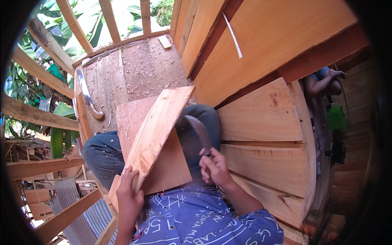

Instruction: The person sits cross-legged and uses a curved knife to shave and shape a rectangular wooden plank resting on their lap. They repeatedly scrape the surface and edges, removing thin wood shavings and refining the plank's profile.

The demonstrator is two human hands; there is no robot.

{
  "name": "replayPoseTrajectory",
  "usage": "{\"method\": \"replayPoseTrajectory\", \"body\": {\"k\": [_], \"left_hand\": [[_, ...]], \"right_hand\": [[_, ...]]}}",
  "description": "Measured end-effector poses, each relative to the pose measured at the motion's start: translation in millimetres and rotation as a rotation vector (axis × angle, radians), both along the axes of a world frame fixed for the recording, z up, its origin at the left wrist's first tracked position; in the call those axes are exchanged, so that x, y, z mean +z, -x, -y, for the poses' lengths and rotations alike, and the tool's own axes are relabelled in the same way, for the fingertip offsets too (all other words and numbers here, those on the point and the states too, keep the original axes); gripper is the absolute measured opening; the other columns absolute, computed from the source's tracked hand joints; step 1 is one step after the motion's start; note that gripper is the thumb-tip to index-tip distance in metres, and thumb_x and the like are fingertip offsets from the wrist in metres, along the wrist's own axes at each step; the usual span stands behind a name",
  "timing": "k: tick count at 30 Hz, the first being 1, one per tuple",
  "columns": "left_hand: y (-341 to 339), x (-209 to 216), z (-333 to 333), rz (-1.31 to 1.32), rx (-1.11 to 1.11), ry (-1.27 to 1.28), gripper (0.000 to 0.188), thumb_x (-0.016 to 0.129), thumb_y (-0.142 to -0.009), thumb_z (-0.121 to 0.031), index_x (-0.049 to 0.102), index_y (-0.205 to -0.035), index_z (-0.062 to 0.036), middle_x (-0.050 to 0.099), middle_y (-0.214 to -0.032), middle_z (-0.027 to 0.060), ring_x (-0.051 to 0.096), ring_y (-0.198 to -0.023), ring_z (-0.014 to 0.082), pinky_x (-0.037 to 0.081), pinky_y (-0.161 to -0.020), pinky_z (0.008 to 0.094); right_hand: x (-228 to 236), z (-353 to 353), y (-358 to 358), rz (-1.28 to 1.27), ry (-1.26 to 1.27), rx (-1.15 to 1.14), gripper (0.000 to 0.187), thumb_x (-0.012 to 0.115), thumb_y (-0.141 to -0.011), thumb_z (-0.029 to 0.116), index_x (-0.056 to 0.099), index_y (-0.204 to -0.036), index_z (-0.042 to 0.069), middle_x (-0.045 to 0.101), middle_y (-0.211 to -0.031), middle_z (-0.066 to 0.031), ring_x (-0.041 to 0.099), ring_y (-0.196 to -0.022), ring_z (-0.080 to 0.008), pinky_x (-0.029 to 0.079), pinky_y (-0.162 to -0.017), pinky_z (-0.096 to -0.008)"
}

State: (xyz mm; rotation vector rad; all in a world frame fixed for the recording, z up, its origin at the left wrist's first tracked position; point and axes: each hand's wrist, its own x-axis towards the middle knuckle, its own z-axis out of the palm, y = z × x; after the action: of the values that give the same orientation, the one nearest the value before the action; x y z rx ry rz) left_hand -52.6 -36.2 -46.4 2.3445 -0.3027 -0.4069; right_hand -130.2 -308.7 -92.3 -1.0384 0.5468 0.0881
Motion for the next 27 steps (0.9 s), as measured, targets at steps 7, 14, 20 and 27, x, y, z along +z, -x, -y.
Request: {"method": "replayPoseTrajectory", "body": {"k": [7,14,20,27], "left_hand": [[1.1,1.2,4.1,0.010,0.000,0.017,0.055,0.056,-0.063,0.012,0.058,-0.116,-0.0005,0.054,-0.133,0.0263,0.049,-0.127,0.0424,0.032,-0.113,0.0460],[2.6,-4.2,-3.3,0.026,-0.017,0.041,0.055,0.057,-0.064,0.011,0.059,-0.117,-0.0013,0.053,-0.134,0.0260,0.047,-0.129,0.0435,0.032,-0.114,0.0458],[0.1,-8.6,-8.1,0.012,-0.056,0.063,0.055,0.058,-0.066,0.010,0.058,-0.119,-0.0030,0.052,-0.135,0.0266,0.045,-0.129,0.0434,0.029,-0.115,0.0500],[0.0,-8.4,-7.1,0.036,-0.075,0.039,0.053,0.058,-0.066,0.009,0.058,-0.118,-0.0020,0.051,-0.134,0.0283,0.045,-0.129,0.0441,0.030,-0.114,0.0503]], "right_hand": [[-14.0,-39.7,-8.7,-0.021,-0.240,0.332,0.020,0.049,-0.100,0.012,0.048,-0.119,0.006,0.048,-0.072,-0.0004,0.044,-0.044,-0.0055,0.037,-0.037,-0.0212],[-8.2,-51.8,-8.5,-0.051,-0.160,0.188,0.019,0.050,-0.100,0.012,0.052,-0.117,0.003,0.050,-0.072,-0.0011,0.045,-0.044,-0.0062,0.037,-0.037,-0.0213],[-5.5,-42.2,-11.7,-0.094,-0.239,0.281,0.018,0.047,-0.102,0.015,0.051,-0.115,0.004,0.049,-0.070,-0.0027,0.045,-0.041,-0.0069,0.038,-0.034,-0.0223],[0.2,-40.7,-11.6,-0.107,-0.268,0.358,0.020,0.047,-0.102,0.017,0.051,-0.117,0.003,0.048,-0.071,-0.0035,0.044,-0.042,-0.0072,0.039,-0.034,-0.0226]]}}
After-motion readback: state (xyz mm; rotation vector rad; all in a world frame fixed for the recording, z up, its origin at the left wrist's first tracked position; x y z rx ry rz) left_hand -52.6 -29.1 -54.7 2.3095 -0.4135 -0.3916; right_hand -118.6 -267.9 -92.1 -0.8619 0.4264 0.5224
